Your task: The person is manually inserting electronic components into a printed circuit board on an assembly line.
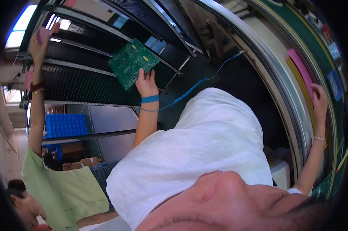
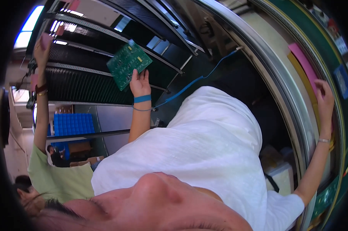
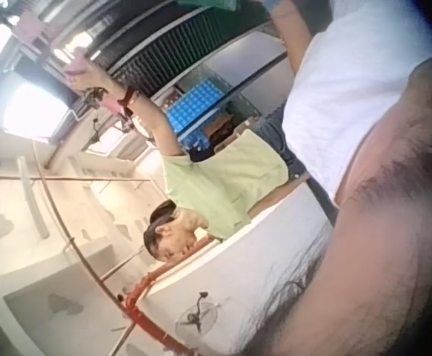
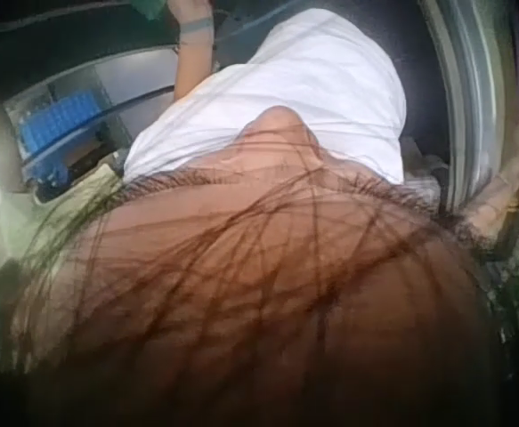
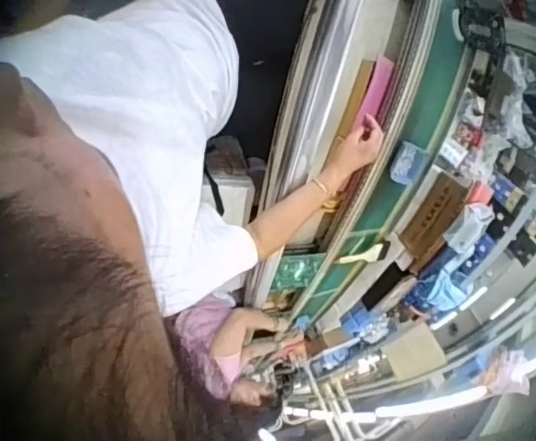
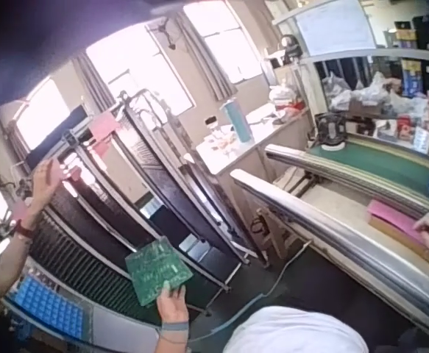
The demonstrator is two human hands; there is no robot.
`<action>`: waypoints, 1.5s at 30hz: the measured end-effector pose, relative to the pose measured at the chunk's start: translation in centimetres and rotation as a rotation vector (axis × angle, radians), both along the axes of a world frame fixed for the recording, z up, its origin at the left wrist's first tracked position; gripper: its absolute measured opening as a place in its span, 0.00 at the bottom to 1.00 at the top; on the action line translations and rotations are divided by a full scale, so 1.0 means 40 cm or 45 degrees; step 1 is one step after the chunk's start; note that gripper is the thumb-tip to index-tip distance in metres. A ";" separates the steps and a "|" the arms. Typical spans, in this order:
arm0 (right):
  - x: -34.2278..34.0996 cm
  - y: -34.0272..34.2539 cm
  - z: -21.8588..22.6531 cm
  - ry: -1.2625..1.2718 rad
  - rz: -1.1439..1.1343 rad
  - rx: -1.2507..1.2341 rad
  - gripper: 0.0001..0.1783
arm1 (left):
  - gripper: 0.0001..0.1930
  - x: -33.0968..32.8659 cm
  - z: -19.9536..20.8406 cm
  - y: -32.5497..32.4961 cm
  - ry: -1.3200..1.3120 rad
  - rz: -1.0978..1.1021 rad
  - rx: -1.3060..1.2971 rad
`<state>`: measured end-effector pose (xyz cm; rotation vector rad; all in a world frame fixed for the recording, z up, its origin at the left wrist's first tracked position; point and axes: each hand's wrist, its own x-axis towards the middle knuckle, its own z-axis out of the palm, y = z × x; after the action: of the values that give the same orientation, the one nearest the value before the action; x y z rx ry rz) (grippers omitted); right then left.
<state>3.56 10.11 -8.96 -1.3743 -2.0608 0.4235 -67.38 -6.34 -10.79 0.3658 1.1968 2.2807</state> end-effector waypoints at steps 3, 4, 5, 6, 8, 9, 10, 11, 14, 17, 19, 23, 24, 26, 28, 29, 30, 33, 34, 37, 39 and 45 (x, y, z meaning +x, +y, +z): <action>0.003 -0.026 0.022 0.031 -0.066 0.041 0.13 | 0.19 0.141 0.083 -0.012 0.277 -0.243 -0.054; 0.003 -0.021 0.023 0.050 -0.061 0.049 0.13 | 0.18 0.170 0.111 0.000 0.344 -0.404 -0.029; 0.001 -0.023 0.027 0.053 -0.066 0.056 0.14 | 0.18 0.190 0.134 0.010 0.398 -0.574 0.005; 0.003 -0.016 0.025 0.066 -0.055 0.040 0.14 | 0.17 0.211 0.154 0.029 0.369 -0.800 0.009; -0.016 -0.021 0.057 0.098 -0.056 0.032 0.15 | 0.17 0.265 0.195 0.087 0.220 -1.267 0.036; 0.005 -0.016 0.041 0.134 -0.062 0.050 0.13 | 0.17 0.307 0.197 0.129 0.188 -1.358 0.070; -0.006 -0.031 0.059 0.299 -0.067 -0.103 0.12 | 0.19 0.350 0.202 0.170 0.108 -1.645 0.033; -0.013 -0.042 0.088 0.470 -0.069 -0.237 0.11 | 0.21 0.403 0.209 0.221 0.038 -1.932 0.004; 0.024 -0.120 0.153 0.881 0.000 -0.431 0.18 | 0.22 0.615 0.238 0.351 0.099 -2.305 -0.089; -0.005 -0.261 0.216 1.480 0.021 -0.676 0.25 | 0.22 0.766 0.227 0.484 0.269 -2.698 -0.186; 0.003 -0.328 0.220 1.532 -0.055 -0.618 0.25 | 0.22 0.875 0.243 0.530 0.354 -2.915 -0.208; -0.019 -0.390 0.196 1.590 -0.401 -0.528 0.25 | 0.22 0.972 0.307 0.603 0.561 -3.214 -0.271; 0.011 -0.409 0.163 1.533 -0.508 -0.551 0.24 | 0.22 1.004 0.289 0.613 0.486 -3.209 -0.272; 0.076 -0.441 0.105 1.507 -0.615 -0.599 0.25 | 0.22 1.038 0.258 0.642 0.391 -3.231 -0.309; 0.111 -0.462 0.115 1.506 -0.714 -0.600 0.26 | 0.22 1.020 0.247 0.728 0.266 -3.024 -0.369; 0.113 -0.473 0.109 1.483 -0.784 -0.589 0.26 | 0.20 0.999 0.224 0.794 0.344 -3.010 -0.273; 0.134 -0.482 0.095 1.492 -0.796 -0.606 0.26 | 0.19 0.980 0.213 0.838 0.317 -2.888 -0.360; 0.164 -0.475 0.082 1.586 -0.788 -0.635 0.27 | 0.19 0.908 0.152 0.960 0.428 -2.678 -0.522; 0.161 -0.460 0.080 1.587 -0.843 -0.626 0.25 | 0.19 0.894 0.129 0.986 0.416 -2.672 -0.530; 0.160 -0.418 0.045 1.570 -0.901 -0.640 0.23 | 0.18 0.876 0.088 1.022 0.446 -2.504 -0.720; 0.162 -0.384 0.033 1.551 -0.891 -0.666 0.23 | 0.15 0.880 0.083 1.016 0.410 -2.425 -0.673; 0.150 -0.343 0.041 1.501 -0.848 -0.672 0.23 | 0.13 0.871 0.070 1.018 0.396 -2.355 -0.690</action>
<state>9.58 -3.62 -7.30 -1.4394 -0.5134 1.1574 -32.53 34.39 -8.00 1.0222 0.8009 0.3107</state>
